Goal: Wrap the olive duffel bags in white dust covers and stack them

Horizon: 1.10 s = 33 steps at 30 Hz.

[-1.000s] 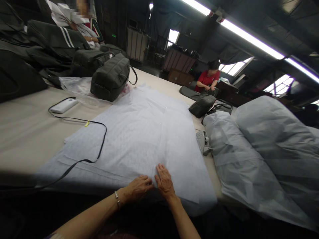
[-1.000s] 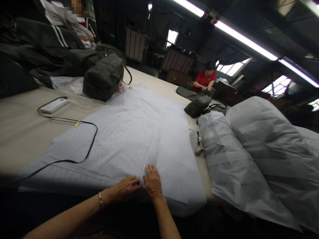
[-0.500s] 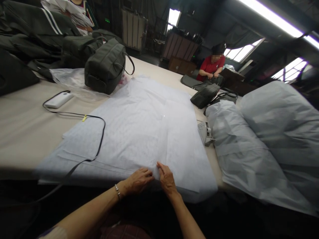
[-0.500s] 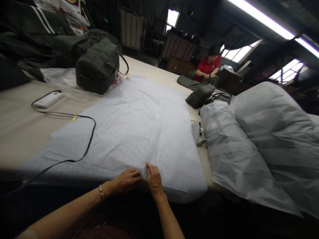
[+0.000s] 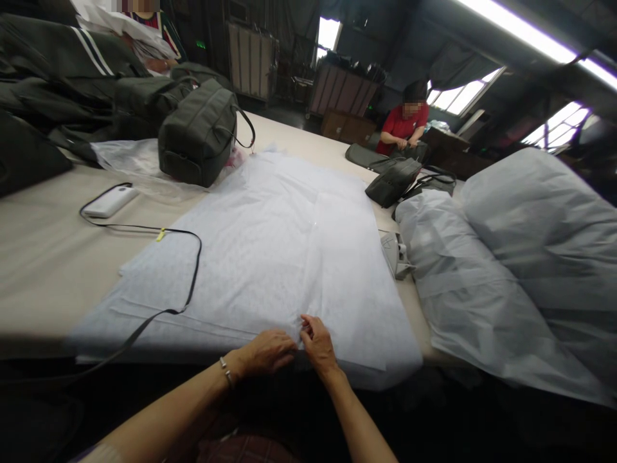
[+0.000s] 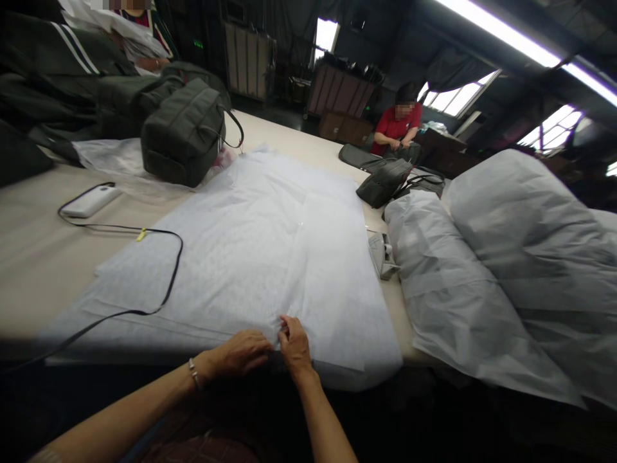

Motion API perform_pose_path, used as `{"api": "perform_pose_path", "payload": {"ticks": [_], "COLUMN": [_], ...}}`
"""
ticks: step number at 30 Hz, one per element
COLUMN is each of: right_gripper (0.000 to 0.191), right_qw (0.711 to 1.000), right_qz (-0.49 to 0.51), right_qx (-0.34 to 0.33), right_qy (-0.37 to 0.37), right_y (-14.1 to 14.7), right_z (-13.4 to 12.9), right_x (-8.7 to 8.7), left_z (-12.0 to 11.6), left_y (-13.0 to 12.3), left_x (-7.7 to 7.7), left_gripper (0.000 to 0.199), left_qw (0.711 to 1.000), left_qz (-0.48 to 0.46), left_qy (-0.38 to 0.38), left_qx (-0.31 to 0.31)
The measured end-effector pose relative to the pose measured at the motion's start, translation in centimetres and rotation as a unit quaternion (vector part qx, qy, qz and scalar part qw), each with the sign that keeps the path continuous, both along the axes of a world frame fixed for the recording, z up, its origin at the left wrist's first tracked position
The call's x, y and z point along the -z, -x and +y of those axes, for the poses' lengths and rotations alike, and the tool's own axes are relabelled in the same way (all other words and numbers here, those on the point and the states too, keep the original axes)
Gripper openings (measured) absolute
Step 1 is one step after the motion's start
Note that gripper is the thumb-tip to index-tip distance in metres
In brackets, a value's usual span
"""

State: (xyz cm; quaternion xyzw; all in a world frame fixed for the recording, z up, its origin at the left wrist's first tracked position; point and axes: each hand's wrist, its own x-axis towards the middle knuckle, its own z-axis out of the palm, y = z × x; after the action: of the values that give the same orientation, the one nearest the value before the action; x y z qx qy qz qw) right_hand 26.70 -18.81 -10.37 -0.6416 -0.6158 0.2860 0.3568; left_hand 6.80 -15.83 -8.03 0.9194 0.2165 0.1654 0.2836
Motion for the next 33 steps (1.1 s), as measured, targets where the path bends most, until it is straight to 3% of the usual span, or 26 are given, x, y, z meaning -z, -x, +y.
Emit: {"api": "perform_pose_path", "payload": {"ticks": [3, 7, 12, 19, 25, 29, 33], "right_gripper": [0.043, 0.053, 0.059, 0.059, 0.041, 0.030, 0.025], "right_qw": [1.000, 1.000, 0.997, 0.996, 0.999, 1.000, 0.996], "right_qz": [-0.008, -0.021, -0.066, -0.081, -0.042, -0.011, 0.018], "right_qx": [0.012, 0.008, 0.014, -0.008, -0.016, 0.010, 0.082], "right_qy": [0.007, -0.003, -0.030, -0.039, -0.004, 0.004, 0.010], "right_y": [0.2, 0.5, 0.9, 0.8, 0.6, -1.7, -8.6], "right_z": [0.2, 0.0, -0.6, -1.2, -1.0, -1.0, -0.4], "right_x": [0.4, 0.8, 0.8, 0.2, -1.7, -3.1, -4.1], "left_z": [1.2, 2.8, 2.5, 1.6, 1.5, 1.0, 0.5], "left_y": [-0.5, -1.4, -1.9, -2.6, -2.4, -1.8, -1.4], "left_x": [-0.6, -0.2, 1.3, 4.1, 5.4, 5.9, 5.6], "left_gripper": [0.018, 0.028, 0.017, 0.029, 0.036, 0.049, 0.049], "left_qw": [0.999, 1.000, 0.999, 0.987, 0.983, 0.976, 0.968], "left_qz": [-0.028, -0.015, 0.014, 0.055, 0.053, 0.054, 0.048], "left_qy": [0.020, -0.007, -0.041, -0.150, -0.171, -0.207, -0.226], "left_qx": [-0.037, -0.015, -0.018, -0.022, -0.038, -0.050, -0.097]}}
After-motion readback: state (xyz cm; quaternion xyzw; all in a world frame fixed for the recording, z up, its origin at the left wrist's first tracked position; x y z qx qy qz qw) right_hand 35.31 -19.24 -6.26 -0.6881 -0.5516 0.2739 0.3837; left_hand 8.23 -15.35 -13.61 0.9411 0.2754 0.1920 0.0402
